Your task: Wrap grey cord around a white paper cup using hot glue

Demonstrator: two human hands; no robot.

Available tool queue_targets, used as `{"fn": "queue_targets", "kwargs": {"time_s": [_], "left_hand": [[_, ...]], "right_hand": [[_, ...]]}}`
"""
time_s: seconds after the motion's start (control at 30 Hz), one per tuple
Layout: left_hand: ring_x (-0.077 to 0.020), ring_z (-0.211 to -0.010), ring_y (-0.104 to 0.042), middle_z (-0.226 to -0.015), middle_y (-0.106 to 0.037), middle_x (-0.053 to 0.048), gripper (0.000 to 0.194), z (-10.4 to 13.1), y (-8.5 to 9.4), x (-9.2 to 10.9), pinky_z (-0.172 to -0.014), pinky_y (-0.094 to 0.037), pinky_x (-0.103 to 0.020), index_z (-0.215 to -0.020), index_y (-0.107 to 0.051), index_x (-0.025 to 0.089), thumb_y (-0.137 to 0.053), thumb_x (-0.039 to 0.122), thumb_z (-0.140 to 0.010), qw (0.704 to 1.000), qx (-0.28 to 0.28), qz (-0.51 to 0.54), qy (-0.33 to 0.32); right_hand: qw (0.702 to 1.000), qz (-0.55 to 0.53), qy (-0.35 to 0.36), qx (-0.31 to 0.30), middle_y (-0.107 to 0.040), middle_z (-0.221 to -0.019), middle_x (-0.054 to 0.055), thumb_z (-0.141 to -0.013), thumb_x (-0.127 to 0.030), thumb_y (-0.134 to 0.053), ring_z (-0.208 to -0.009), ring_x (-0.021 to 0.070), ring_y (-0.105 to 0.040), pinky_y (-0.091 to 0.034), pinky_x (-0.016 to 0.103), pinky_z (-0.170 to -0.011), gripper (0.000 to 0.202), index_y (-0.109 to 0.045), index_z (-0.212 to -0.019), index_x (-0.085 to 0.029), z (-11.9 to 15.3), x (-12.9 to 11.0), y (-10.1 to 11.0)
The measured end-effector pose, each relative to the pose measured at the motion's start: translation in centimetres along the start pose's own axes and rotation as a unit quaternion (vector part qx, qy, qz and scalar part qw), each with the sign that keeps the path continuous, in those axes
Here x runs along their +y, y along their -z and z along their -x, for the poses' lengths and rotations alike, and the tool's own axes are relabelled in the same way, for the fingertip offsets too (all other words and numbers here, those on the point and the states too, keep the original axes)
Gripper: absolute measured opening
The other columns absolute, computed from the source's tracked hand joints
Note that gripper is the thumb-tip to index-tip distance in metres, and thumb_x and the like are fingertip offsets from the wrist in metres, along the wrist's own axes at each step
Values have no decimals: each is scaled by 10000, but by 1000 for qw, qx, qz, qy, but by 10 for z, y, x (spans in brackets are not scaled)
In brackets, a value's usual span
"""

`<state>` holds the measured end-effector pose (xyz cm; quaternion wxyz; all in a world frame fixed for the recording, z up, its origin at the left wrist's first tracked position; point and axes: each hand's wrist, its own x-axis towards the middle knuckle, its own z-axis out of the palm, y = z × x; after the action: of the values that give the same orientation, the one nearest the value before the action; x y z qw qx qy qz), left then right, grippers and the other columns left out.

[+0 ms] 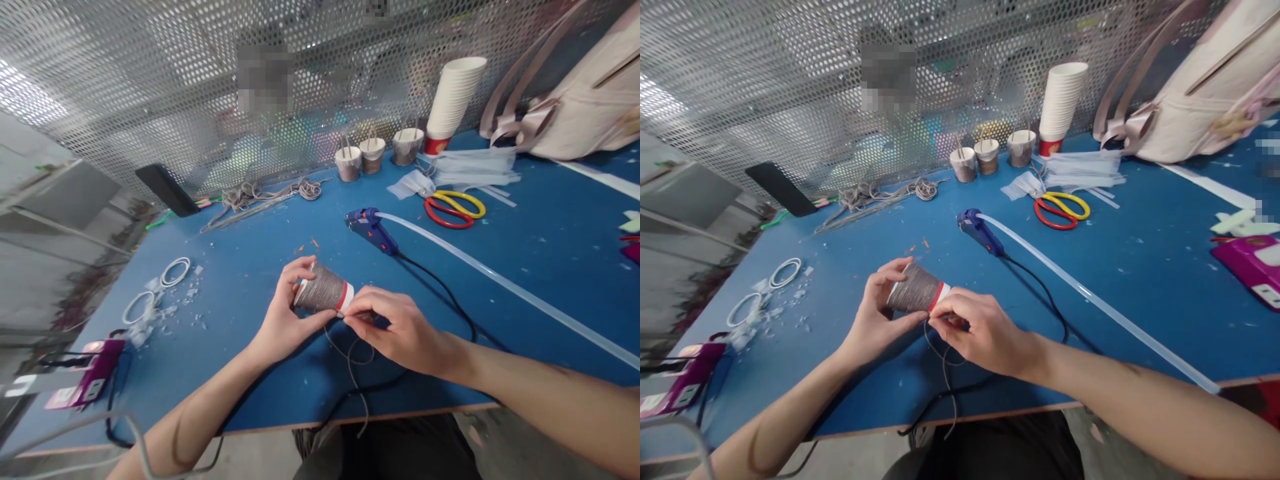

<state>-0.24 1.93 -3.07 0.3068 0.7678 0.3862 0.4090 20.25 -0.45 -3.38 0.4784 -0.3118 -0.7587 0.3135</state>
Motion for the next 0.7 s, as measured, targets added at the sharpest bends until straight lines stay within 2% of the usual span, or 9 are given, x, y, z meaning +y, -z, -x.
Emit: {"fn": "queue_targets", "kwargs": {"time_s": [0.1, 0.2, 0.4, 0.53, 0.6, 0.7], "left_hand": [[-267, -1329, -426, -1332, -439, -111, 525, 0, 1, -3, -1000, -449, -450, -1120, -429, 278, -770, 285, -721, 1000, 2, 13, -5], [-278, -1345, -403, -1340, -429, -115, 566, -1, 2, -4, -1015, -437, -465, -1125, -421, 279, -789, 295, -695, 1000, 2, 8, -4], [-284, -1363, -373, -1365, -414, -122, 562, -2, 1, -3, -998, -444, -462, -1134, -400, 280, -760, 220, -707, 1000, 11, -15, 4], [-283, -1351, -396, -1357, -427, -118, 558, -3, 3, -5, -1004, -437, -463, -1125, -406, 277, -758, 207, -698, 999, 26, -17, 10], [-281, -1339, -418, -1363, -427, -124, 563, -5, 6, -6, -1012, -428, -470, -1117, -404, 273, -764, 209, -690, 999, 42, -20, 14], [-279, -1322, -442, -1360, -440, -130, 578, -9, 15, -8, -1041, -394, -495, -1098, -399, 266, -784, 231, -669, 997, 76, -24, 11]], "right_hand": [[992, 64, 106, -14, -635, -703, 21, -918, -152, -512, -618, 112, -558, -459, 228, -599, 113, -584, -832, -158, 3, -2, 1], [977, 129, 167, -30, -666, -736, 36, -912, -121, -512, -663, 129, -598, -476, 251, -638, 85, -572, -860, -150, 5, -6, 3], [955, 199, 214, -49, -695, -772, 42, -907, -111, -510, -687, 135, -634, -500, 265, -638, 86, -592, -912, -132, 7, -13, 5], [913, 272, 287, -101, -726, -880, 105, -898, -124, -451, -758, 204, -671, -542, 352, -710, 205, -636, -978, -94, 15, -20, 8], [895, 313, 308, -86, -731, -972, 133, -875, -166, -504, -887, 260, -677, -541, 401, -803, 213, -646, -1014, -92, 20, -23, 12], [901, 320, 291, -46, -731, -975, 124, -836, -227, -613, -932, 255, -668, -528, 398, -862, 239, -634, -1037, -99, 28, -20, 27]]}}
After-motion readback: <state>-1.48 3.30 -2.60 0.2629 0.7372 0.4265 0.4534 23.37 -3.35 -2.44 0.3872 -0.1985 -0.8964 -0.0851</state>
